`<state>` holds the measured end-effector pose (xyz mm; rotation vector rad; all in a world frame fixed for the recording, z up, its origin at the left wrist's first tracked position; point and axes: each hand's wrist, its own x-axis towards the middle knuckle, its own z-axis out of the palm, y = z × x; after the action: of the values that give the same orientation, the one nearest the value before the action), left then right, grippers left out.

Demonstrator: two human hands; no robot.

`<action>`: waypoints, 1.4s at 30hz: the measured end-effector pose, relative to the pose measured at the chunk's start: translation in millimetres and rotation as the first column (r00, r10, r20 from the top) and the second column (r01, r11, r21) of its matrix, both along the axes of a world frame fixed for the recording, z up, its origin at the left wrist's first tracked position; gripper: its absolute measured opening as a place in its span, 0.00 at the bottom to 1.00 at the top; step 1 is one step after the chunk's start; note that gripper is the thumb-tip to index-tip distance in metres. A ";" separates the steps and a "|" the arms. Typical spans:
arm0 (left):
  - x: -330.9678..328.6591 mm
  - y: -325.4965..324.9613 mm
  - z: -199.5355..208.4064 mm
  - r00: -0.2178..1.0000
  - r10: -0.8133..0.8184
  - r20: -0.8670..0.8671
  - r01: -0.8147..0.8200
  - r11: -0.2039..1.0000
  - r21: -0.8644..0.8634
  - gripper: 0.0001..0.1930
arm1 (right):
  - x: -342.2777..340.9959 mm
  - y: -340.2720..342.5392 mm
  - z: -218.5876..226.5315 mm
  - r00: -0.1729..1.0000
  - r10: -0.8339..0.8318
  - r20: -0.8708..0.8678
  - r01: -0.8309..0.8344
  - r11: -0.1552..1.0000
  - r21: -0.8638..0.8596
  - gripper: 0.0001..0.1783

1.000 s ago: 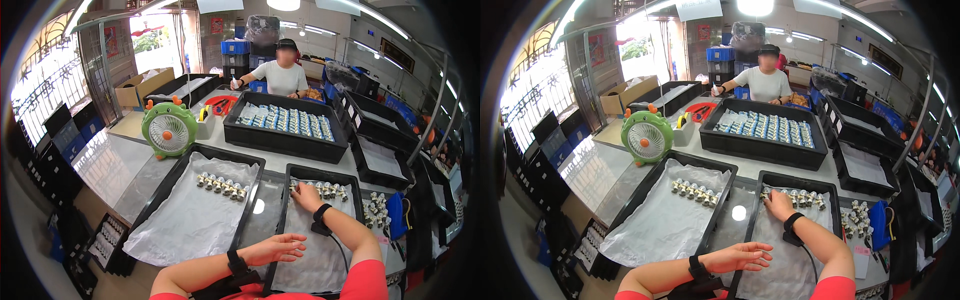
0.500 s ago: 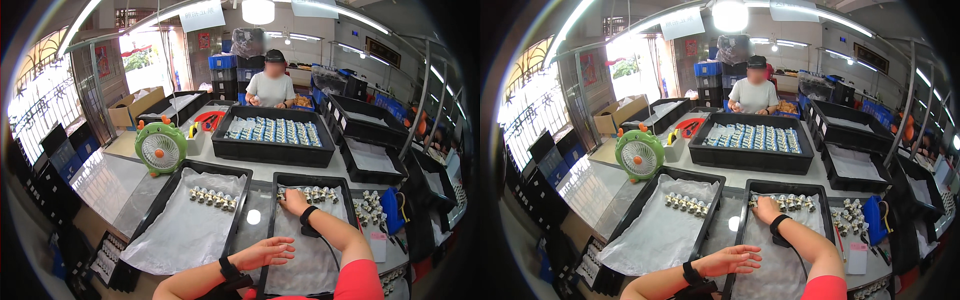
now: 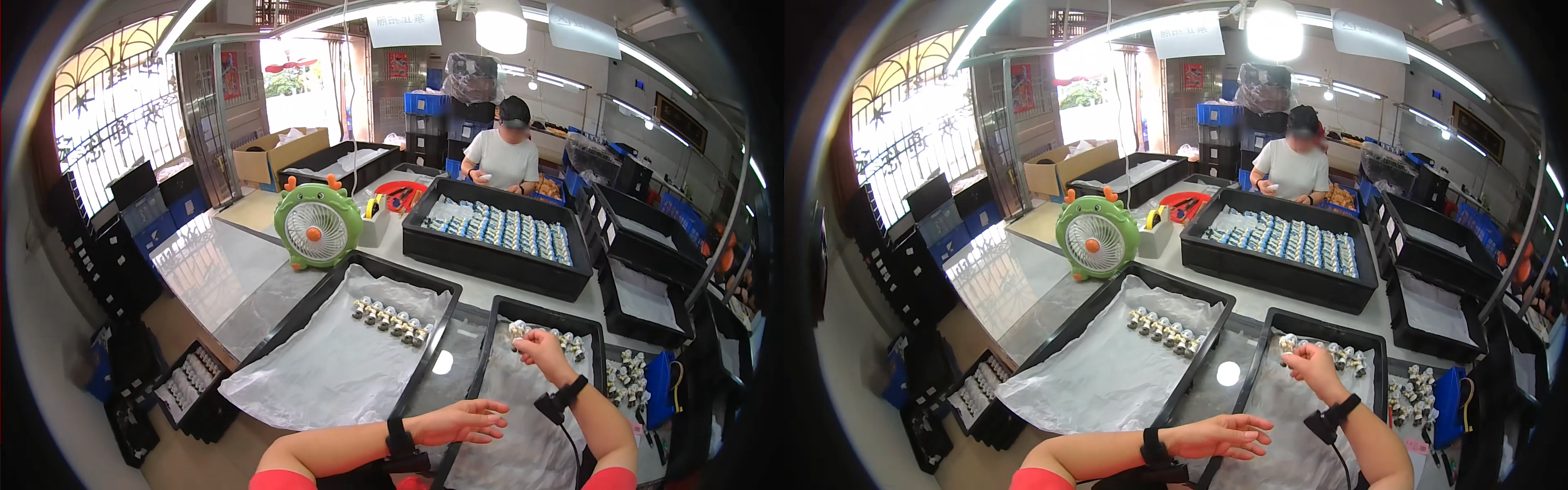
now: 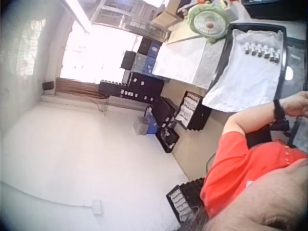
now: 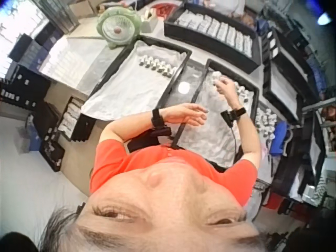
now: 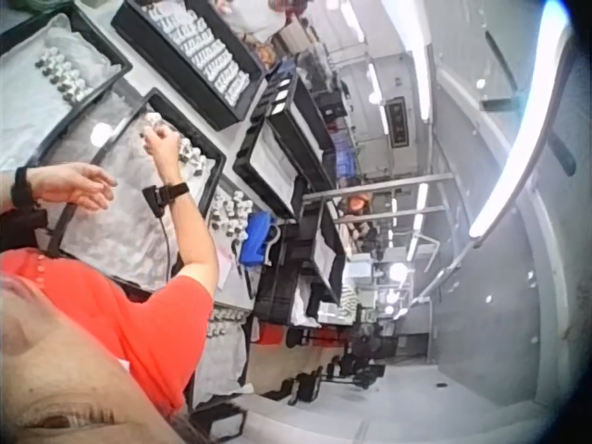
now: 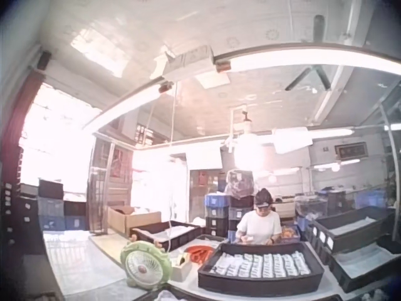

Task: The person repeatedly picks up small cylindrical components from a tray, holds them with both hands to inspect or adjust them, and places them back into the tray. The process is repetitive and involves handling the items one at a time.

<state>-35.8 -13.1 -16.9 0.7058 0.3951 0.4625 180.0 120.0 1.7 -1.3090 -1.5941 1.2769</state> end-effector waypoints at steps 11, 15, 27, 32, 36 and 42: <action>2.4 0.8 -3.2 0.996 0.089 0.021 -0.088 0.994 -0.068 0.37 | 27.2 -84.6 20.7 0.961 0.046 -0.273 -0.086 0.987 -0.134 0.10; 4.8 -1.5 1.0 0.984 0.178 0.012 -0.176 0.980 -0.088 0.37 | 14.4 -103.7 6.5 0.973 0.131 -0.190 -0.149 0.985 -0.084 0.08; 21.0 -11.2 3.1 0.939 0.330 -0.096 -0.329 0.944 0.032 0.17 | -4.3 -128.0 11.3 0.965 0.198 0.171 -0.255 0.862 0.439 0.11; 30.5 -14.8 15.9 0.903 0.396 -0.167 -0.400 0.917 0.011 0.15 | 6.2 -122.8 1.9 0.957 0.232 0.176 -0.284 0.876 0.389 0.11; 37.8 -2.3 17.5 0.873 0.449 -0.187 -0.463 0.885 -0.038 0.13 | 11.1 -112.0 3.6 0.965 0.201 0.169 -0.255 0.869 0.424 0.13; 33.1 -2.3 7.0 0.878 0.453 -0.156 -0.468 0.880 -0.077 0.14 | 11.8 -101.7 -4.8 0.955 0.257 0.149 -0.297 0.824 0.482 0.14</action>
<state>-2.7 -15.4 -9.9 0.5295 0.7188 0.8419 191.8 18.3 -3.1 -0.8250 -2.0570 0.8793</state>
